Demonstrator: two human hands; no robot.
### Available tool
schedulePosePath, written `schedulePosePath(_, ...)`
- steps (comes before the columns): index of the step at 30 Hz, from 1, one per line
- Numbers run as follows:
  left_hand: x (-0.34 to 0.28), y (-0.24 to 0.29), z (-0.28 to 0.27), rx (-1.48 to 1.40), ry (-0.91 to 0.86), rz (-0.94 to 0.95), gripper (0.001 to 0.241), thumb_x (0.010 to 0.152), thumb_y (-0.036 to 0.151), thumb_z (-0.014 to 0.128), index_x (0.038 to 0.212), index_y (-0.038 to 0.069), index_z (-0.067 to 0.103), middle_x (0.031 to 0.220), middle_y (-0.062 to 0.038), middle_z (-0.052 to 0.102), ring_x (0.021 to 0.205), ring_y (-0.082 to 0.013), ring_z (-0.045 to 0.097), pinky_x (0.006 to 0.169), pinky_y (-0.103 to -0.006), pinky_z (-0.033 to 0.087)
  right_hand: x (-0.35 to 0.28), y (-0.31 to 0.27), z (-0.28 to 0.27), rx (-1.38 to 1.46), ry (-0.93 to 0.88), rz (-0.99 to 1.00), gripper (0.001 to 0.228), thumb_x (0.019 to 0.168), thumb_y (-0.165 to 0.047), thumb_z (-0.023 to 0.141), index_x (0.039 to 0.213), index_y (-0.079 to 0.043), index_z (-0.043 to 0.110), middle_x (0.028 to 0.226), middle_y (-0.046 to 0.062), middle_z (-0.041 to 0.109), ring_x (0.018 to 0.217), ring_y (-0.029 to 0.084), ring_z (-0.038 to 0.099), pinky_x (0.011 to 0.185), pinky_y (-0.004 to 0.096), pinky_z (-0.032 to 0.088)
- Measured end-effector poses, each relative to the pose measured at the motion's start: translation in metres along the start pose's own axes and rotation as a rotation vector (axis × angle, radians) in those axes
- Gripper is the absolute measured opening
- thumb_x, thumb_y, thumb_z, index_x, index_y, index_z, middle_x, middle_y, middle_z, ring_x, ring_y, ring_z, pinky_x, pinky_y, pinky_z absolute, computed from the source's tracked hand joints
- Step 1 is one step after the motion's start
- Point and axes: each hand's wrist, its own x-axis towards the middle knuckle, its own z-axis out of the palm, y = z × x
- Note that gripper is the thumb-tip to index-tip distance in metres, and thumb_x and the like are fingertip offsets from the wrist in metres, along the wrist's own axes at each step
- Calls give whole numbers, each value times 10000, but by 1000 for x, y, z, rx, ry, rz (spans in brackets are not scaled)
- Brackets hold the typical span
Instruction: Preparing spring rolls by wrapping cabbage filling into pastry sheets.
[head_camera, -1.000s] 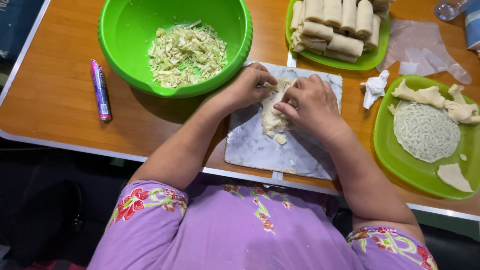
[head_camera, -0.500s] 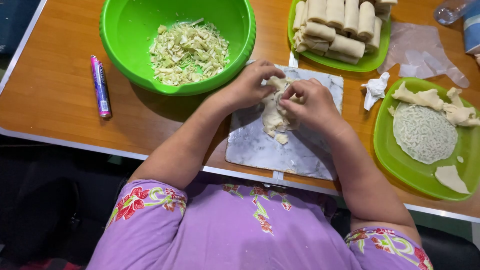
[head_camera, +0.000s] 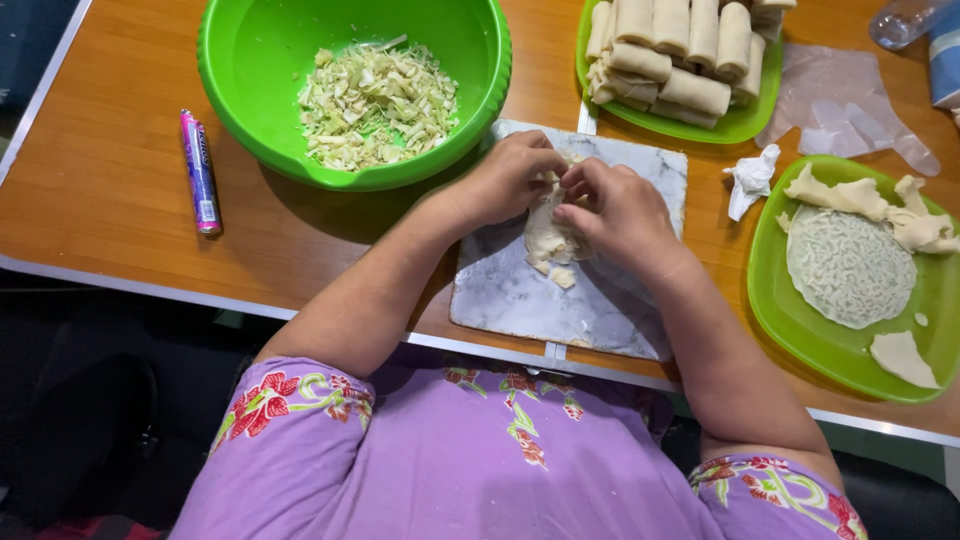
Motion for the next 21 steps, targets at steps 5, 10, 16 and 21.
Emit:
schedulePosePath(5, -1, 2, 3, -19, -17, -3, 293, 745, 15, 807, 1026, 76, 751, 968, -127, 658, 955, -342, 623, 825, -433, 519, -4, -2, 6, -94, 47, -55, 244, 810, -180, 818, 1010, -116, 692, 864, 96, 697, 856, 308, 665, 758, 445, 538)
schedulePosePath(10, -2, 1, 5, -8, 2, 13, 269, 702, 66, 846, 955, 83, 755, 944, -135, 636, 933, -352, 605, 817, -446, 503, -1, 1, 5, -52, 45, -159, 205, 796, -137, 795, 961, -114, 676, 842, 49, 724, 859, 306, 648, 772, 446, 525)
schedulePosePath(16, -4, -4, 7, 2, 4, 23, 218, 762, 64, 844, 962, 77, 759, 957, -126, 632, 942, -344, 607, 829, -444, 504, -1, 10, 7, 34, 46, -239, 152, 862, -88, 743, 990, -97, 660, 909, 81, 691, 886, 292, 652, 806, 419, 532)
schedulePosePath(21, -1, 4, 2, -24, -17, -54, 234, 775, 52, 804, 994, 43, 722, 1019, -134, 632, 980, -336, 621, 825, -417, 534, -4, -1, 2, -163, 127, -237, 161, 838, -123, 774, 972, -111, 687, 868, 66, 697, 898, 304, 649, 826, 454, 475)
